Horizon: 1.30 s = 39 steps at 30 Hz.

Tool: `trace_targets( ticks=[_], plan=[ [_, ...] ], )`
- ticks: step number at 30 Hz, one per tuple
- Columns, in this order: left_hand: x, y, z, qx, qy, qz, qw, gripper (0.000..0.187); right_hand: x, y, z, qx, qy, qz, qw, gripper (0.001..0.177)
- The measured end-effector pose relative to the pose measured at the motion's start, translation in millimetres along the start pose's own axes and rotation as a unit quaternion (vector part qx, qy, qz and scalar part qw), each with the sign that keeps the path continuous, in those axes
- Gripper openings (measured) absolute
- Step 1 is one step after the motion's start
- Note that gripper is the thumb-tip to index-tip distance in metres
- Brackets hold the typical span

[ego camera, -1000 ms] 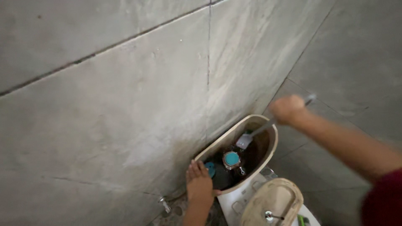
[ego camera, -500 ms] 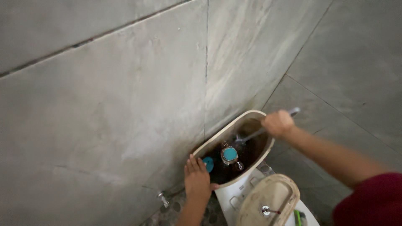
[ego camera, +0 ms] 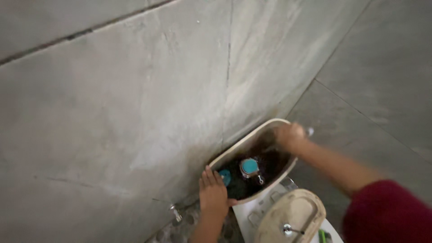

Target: The person scrubs the interior of a toilet tank using a brush and then rinses it by pouring water from a bucket using a dipper.

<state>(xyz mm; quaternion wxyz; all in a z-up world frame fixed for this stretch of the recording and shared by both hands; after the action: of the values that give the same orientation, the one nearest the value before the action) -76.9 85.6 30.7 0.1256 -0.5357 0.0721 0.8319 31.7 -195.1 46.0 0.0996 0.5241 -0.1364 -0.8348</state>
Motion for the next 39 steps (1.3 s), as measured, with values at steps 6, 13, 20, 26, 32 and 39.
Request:
trace_targets(
  ticks=[6, 13, 20, 26, 32, 39],
  plan=[
    [2.6, 1.8, -1.6, -0.007, 0.001, 0.008, 1.0, 0.127, 29.2, -8.0, -3.9, 0.036, -0.067, -0.012, 0.997, 0.033],
    [4.1, 2.5, 0.9, 0.001, -0.014, 0.013, 1.0, 0.128, -92.1, 56.2, 19.7, 0.061, -0.1, 0.053, 0.992, 0.044],
    [5.5, 1.9, -3.3, -0.002, -0.028, -0.002, 1.0, 0.13, -116.8, 69.0, 33.9, 0.08, -0.126, 0.08, 0.986, 0.044],
    [7.0, 1.4, -5.1, 0.003, -0.062, -0.006, 0.998, 0.132, -8.7, 53.9, 5.9, 0.102, -0.095, 0.018, 0.99, 0.038],
    [2.2, -0.7, -4.4, -0.01, 0.035, 0.012, 0.999, 0.124, -51.6, 92.0, 28.4, 0.121, -0.081, 0.002, 0.989, 0.057],
    [7.6, 1.8, -12.0, -0.019, -0.016, 0.005, 1.0, 0.13, -182.8, 131.6, 81.3, 0.168, -0.099, 0.06, 0.979, 0.046]
  ],
)
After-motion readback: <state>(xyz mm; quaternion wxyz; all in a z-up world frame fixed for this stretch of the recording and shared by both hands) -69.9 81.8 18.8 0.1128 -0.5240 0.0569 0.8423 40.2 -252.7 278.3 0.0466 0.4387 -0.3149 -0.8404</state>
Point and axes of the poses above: each hand's wrist, its own z-axis away from the middle knuckle, its own x-axis out of the palm, y = z × x, the point moved 10 cm from there along -z, towards the middle knuckle, and after that the axes turned 4 degrees about -z, right-handed, at the moved point
